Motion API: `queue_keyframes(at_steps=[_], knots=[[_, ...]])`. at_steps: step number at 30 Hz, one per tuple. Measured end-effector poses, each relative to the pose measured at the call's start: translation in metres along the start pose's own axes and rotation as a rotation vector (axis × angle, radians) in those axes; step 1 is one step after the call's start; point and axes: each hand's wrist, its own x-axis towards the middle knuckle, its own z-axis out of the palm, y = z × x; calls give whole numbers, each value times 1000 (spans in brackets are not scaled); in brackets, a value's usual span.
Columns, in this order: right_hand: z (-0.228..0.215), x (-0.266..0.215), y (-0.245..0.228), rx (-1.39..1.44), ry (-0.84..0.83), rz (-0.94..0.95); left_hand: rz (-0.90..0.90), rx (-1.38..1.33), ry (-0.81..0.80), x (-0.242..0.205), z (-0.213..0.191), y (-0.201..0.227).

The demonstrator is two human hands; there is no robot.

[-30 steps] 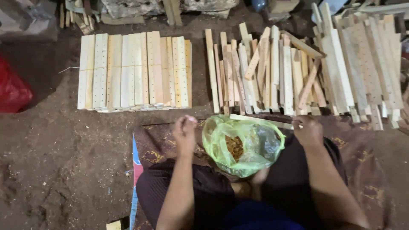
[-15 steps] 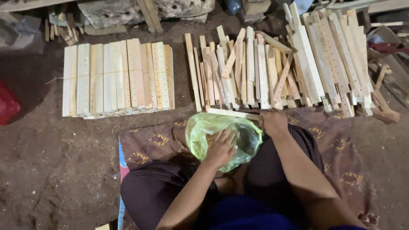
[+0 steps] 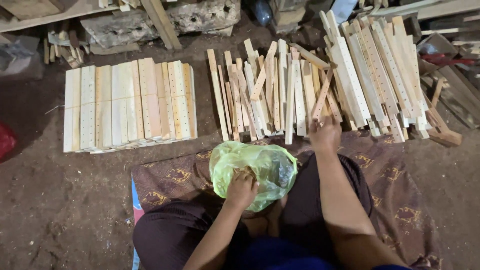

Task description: The person is threading a thin string through pre-drilled holes in wooden slats to bundle them together.

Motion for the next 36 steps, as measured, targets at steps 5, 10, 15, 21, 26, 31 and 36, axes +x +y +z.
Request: queue_keyframes(at_steps=[5,10,15,21,26,31,36], knots=[[70,1,71,191,-315,212,-20,-95,41,-7,-2,4],[40,3,60,170,-475,231,84,-249,178,-1,-21,33],[36,7,69,319,-534,382,188,-308,260,7,-47,64],[-124,-27,-32,1601,-615,946,-40,-901,102,19,-58,90],[-139,-91,-30,1264,-919,330,-200,-1193,32,37,-86,110],[-105,-24,28,1025,-687,145,-346,-1706,166,45,-71,106],[-38,60,103,-133,-96,0,-532,-1466,258,23,-111,113]])
